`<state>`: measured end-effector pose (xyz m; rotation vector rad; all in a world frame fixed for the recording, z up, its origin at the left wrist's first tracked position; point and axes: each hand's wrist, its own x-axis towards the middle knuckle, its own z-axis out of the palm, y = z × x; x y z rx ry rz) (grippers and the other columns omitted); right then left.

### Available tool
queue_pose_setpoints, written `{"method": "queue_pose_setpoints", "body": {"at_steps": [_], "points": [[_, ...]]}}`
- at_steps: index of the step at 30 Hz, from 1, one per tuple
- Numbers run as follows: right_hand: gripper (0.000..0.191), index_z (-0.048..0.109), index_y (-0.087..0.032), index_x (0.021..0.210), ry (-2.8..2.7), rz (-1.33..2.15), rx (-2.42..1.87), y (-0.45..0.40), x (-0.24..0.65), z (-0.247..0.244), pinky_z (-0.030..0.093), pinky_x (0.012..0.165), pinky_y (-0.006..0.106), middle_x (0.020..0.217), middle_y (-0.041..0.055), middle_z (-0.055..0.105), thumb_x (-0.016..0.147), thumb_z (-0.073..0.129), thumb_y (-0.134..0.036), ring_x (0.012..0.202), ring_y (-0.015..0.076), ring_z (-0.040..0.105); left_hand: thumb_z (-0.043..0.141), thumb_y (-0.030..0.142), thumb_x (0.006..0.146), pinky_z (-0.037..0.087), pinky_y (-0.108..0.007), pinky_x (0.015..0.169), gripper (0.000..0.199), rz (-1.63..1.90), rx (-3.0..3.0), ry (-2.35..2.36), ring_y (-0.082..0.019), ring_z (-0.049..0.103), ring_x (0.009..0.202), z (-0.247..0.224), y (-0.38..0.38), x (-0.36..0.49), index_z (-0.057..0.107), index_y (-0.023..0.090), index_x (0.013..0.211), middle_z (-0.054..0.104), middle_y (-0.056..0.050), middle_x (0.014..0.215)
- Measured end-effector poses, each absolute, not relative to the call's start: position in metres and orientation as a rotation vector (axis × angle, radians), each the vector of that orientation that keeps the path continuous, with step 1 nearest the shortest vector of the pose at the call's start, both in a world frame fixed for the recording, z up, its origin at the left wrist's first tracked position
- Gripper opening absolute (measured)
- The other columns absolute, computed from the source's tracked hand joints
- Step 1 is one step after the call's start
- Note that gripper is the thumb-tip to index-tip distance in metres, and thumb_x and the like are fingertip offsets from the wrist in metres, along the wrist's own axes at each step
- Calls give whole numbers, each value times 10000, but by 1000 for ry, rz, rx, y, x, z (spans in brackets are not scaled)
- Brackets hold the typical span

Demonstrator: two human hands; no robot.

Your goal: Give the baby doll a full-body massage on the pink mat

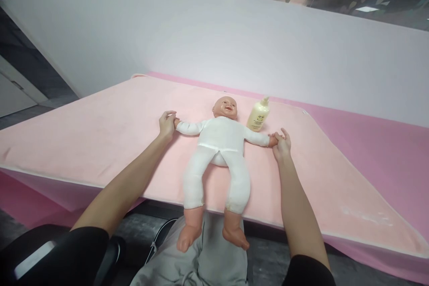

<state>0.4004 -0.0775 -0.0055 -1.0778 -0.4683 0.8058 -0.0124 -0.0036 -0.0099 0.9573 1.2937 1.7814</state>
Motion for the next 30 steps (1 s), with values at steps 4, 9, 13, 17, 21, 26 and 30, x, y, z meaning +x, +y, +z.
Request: {"method": "queue_pose_setpoints", "body": {"at_steps": [4,9,13,17,21,26,30], "points": [[304,518,-194,966,-393,756,-1107,-77,394,-3,589,689,238,682,-84,497,724,678,-105,554,39,493,486,212,749,454,-233,605,171,1873,920,1345,-131,570,616,-12,-2,-13,614,196,862,536,8,634],[310,517,-189,955,-406,802,-1103,-77,394,-5,584,688,231,671,-81,506,712,692,-110,560,43,498,432,259,817,461,-236,662,192,1926,880,1448,-130,581,676,-19,3,-15,582,206,925,568,0,680],[413,441,-213,1080,-382,827,-1089,-76,397,-4,566,675,220,699,-81,509,733,600,-55,584,54,528,421,177,753,450,-234,651,229,1877,852,1443,-136,585,709,-18,3,-16,565,217,926,585,-2,713],[508,349,-215,1129,-346,890,-1029,-79,399,-1,558,680,221,754,-66,509,704,512,10,622,60,548,440,158,698,444,-242,652,256,1856,842,1438,-146,586,734,-16,0,-15,562,223,914,596,-5,740],[506,370,-206,1046,-361,918,-979,-80,402,-2,545,731,203,832,-37,516,640,560,28,713,55,575,464,160,681,446,-246,662,262,1850,899,1462,-149,593,732,-17,0,-15,533,230,923,578,13,721],[478,416,-205,1026,-399,839,-1021,-78,403,-6,538,734,193,833,-37,552,644,610,9,733,56,595,475,157,674,453,-249,673,278,1868,949,1461,-148,595,702,-22,3,-16,524,231,937,560,24,686],[444,445,-225,1040,-453,807,-1053,-77,403,-7,551,697,220,717,-82,533,682,661,-76,660,70,594,477,172,693,461,-247,667,259,1877,960,1448,-148,598,693,-22,4,-17,555,227,934,569,16,680]]}}
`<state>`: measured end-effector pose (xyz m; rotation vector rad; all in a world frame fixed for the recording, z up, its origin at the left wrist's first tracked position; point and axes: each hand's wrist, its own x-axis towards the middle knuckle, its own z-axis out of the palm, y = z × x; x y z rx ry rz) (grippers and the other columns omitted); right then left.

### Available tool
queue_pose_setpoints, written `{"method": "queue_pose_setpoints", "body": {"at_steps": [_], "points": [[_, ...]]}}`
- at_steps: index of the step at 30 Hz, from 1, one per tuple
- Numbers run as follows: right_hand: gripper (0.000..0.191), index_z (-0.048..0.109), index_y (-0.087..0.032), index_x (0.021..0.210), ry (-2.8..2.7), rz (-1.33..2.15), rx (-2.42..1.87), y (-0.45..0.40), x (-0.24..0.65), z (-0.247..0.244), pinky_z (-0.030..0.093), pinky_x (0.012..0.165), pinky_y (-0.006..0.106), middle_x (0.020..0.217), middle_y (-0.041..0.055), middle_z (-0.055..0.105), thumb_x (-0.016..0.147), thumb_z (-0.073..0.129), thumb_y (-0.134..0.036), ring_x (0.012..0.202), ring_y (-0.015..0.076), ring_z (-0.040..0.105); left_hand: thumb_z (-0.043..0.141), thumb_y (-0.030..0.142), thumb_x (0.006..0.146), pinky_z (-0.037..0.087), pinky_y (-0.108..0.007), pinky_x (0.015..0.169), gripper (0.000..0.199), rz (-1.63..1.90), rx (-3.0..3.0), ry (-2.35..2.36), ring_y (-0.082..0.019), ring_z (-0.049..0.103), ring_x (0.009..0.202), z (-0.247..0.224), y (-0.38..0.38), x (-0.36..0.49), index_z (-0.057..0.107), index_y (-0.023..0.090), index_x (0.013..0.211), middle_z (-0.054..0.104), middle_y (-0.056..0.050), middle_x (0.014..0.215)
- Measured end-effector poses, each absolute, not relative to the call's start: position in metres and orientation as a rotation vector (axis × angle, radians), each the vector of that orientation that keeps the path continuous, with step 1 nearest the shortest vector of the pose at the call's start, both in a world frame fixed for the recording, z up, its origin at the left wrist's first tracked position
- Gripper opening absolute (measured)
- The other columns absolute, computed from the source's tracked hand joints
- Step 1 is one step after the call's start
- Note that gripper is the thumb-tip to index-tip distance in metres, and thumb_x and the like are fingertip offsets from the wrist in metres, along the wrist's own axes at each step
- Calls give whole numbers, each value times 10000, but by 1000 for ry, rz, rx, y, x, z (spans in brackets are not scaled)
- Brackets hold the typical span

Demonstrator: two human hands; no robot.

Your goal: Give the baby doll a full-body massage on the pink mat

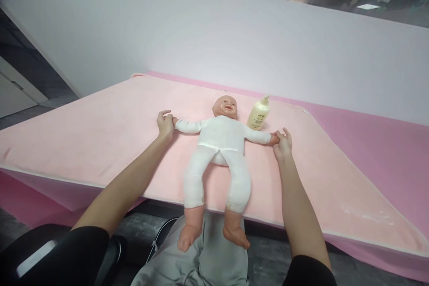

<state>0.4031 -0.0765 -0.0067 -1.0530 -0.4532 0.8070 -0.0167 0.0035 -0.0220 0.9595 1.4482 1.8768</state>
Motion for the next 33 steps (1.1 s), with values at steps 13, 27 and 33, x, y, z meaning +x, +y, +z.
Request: {"method": "queue_pose_setpoints", "body": {"at_steps": [13,27,33], "points": [[370,493,-206,1015,-426,786,-1084,-77,395,-3,557,663,228,642,-92,497,713,684,-111,554,57,513,487,234,777,459,-250,684,258,1839,964,1402,-148,604,709,-22,2,-16,519,233,1034,593,11,697],[701,385,-276,1194,-419,962,-941,-79,404,-4,581,763,237,907,-34,499,622,578,81,746,47,585,483,153,709,428,-250,701,368,1805,1038,1404,-140,575,751,-19,-1,-12,454,243,1064,556,29,741],[503,471,-234,1079,-433,930,-952,-78,403,-3,578,712,212,846,-25,532,673,580,43,717,59,591,457,144,763,434,-252,706,322,1818,1028,1366,-137,576,721,-23,2,-13,461,233,1072,570,27,711]]}}
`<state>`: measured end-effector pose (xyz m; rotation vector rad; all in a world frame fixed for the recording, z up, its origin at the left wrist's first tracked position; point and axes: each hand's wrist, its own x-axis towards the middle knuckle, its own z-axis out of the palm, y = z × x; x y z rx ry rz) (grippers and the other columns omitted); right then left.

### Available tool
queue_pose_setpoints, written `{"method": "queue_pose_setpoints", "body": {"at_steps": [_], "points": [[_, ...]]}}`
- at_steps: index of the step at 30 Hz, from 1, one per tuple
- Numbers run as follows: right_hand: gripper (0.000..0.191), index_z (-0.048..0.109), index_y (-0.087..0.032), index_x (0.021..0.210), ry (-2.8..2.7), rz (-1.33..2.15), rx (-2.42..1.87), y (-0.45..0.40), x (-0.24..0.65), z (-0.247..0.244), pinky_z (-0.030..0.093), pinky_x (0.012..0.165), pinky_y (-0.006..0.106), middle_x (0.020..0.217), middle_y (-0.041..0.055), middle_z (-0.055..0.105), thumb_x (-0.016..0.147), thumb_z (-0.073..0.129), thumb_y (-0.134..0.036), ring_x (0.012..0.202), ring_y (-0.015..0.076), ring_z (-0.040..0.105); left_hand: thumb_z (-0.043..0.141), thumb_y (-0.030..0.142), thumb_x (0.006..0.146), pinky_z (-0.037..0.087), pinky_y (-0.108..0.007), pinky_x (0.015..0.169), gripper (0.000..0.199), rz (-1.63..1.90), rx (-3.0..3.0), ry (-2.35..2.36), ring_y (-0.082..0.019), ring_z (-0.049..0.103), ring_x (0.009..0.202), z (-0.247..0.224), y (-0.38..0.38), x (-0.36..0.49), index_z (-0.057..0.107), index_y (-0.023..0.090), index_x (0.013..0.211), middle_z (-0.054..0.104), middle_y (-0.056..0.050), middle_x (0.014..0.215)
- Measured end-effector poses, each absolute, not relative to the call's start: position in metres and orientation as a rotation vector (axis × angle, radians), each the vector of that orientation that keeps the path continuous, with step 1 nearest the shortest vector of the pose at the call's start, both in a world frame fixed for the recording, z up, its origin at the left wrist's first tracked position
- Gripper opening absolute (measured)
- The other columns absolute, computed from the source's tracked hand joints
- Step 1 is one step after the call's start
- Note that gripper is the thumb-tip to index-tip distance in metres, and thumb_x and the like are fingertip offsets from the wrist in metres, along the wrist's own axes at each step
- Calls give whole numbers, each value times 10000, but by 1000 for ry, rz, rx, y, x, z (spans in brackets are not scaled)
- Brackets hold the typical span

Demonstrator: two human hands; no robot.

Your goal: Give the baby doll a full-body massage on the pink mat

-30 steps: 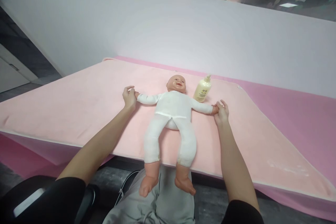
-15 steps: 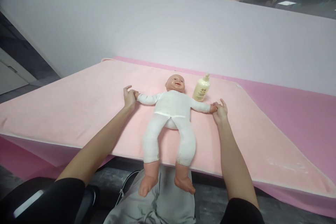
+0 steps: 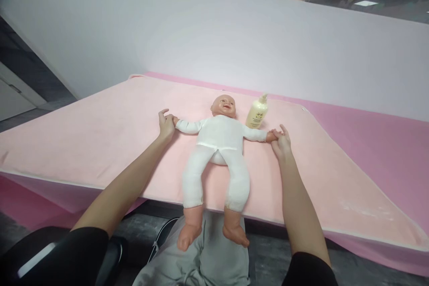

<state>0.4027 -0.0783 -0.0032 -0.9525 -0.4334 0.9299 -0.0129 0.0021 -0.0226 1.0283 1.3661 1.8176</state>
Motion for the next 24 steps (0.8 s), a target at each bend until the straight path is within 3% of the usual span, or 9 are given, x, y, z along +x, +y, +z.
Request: {"method": "queue_pose_setpoints", "body": {"at_steps": [9,15,17,19,24], "points": [[255,523,-218,995,-431,810,-1009,-74,400,-6,536,564,181,647,-60,514,812,511,-41,559,67,542,447,157,859,400,-215,632,166,1914,981,1351,-123,551,633,-21,2,-12,554,223,967,548,33,618],[150,517,-191,891,-347,838,-963,-76,398,-2,534,562,161,653,-42,521,865,457,-56,553,58,544,462,244,911,411,-189,608,140,1949,812,1194,-104,552,605,-17,0,-10,586,208,856,537,19,612],[93,504,-187,848,-288,890,-916,-77,398,1,547,554,182,665,-32,514,905,445,-144,553,66,545,441,258,920,436,-197,611,157,1916,719,1130,-109,565,600,-12,0,-9,582,203,880,545,13,621],[164,492,-183,826,-226,936,-894,-76,398,3,551,536,194,674,-23,504,943,381,-211,549,71,541,400,243,921,474,-228,627,180,1865,580,1057,-123,585,598,-6,-1,-7,570,195,955,558,3,638],[148,486,-175,884,-187,941,-897,-74,400,3,552,557,166,715,-25,496,907,377,-77,565,57,548,379,99,874,529,-288,727,328,1742,336,888,-128,619,640,2,-1,-8,506,162,1169,571,-13,714]]}}
